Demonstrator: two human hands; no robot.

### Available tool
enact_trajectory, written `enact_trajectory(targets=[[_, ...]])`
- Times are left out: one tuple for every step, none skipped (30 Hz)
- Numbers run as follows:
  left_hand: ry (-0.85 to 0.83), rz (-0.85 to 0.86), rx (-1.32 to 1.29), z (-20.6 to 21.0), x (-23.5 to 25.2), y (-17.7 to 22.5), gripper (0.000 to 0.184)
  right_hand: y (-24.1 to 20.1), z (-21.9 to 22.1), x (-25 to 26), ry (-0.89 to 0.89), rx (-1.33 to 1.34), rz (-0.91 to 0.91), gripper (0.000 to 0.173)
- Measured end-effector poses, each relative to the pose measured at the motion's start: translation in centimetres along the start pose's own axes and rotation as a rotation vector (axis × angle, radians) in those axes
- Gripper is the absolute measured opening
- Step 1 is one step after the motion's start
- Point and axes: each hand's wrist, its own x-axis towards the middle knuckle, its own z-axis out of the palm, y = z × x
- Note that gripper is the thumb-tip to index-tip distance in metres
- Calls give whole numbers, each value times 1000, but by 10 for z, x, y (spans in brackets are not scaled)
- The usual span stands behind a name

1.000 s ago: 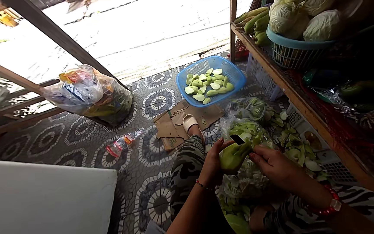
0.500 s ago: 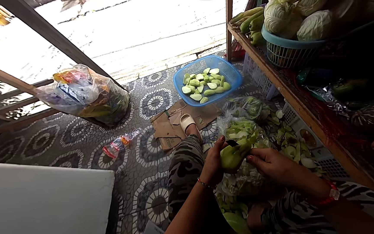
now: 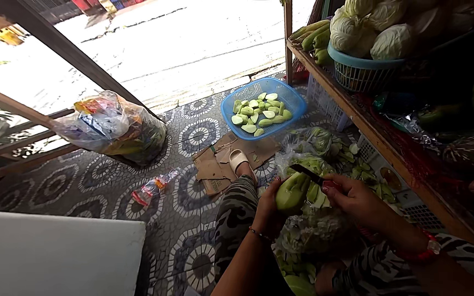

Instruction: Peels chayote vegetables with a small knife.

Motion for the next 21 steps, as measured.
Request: enact_trajectory(targets=[[18, 0, -50, 0, 1, 0, 52, 0, -2, 1, 96, -3, -43, 38], [34, 3, -89, 0, 2, 0, 48, 0, -4, 1, 152, -33, -95, 44], [49, -2, -124, 1, 3, 0, 44, 1, -2, 1, 191, -92, -168, 46], [53, -20, -162, 2, 3, 2, 39, 4, 2, 2, 219, -169, -249, 47], [45, -45, -197, 3, 3, 3, 36, 6, 8, 2, 245, -244, -323, 48], [28, -66, -224, 4, 2, 5, 33, 7, 14, 2, 261, -310, -389, 50], [10, -75, -241, 4, 1, 5, 32, 9, 18, 2, 272, -369, -445, 53], [-8, -72, -251, 2, 1, 4, 32, 10, 20, 2, 267, -404, -480, 55], [-18, -64, -253, 1, 0, 2, 32, 11, 21, 2, 240, -423, -492, 58], [-22, -54, -255, 1, 0, 1, 34, 11, 19, 1, 189, -443, -476, 61], [-26, -41, -253, 0, 0, 0, 37, 10, 18, -1, 123, -472, -445, 63], [-28, -20, -238, -1, 1, 0, 38, 9, 18, -3, 64, -500, -424, 64], [-29, 11, -214, -2, 2, -1, 40, 9, 19, -4, 25, -540, -419, 64], [-19, 46, -182, -1, 2, -2, 42, 9, 21, -5, 16, -587, -437, 61], [-4, 79, -141, 0, 1, -3, 43, 11, 25, -5, 30, -633, -476, 59], [1, 111, -94, 1, 0, -3, 43, 14, 28, -5, 54, -673, -525, 58], [-11, 143, -39, 0, 0, -4, 44, 17, 30, -4, 75, -702, -566, 57], [-25, 171, 7, -2, 0, -5, 45, 18, 31, -3, 89, -722, -586, 57], [-32, 192, 36, -3, 0, -6, 45, 19, 32, -2, 97, -739, -589, 57], [-30, 206, 49, -4, 1, -7, 44, 20, 32, -1, 105, -754, -585, 58], [-24, 215, 54, -4, 1, -7, 45, 20, 32, 1, 112, -760, -580, 59]])
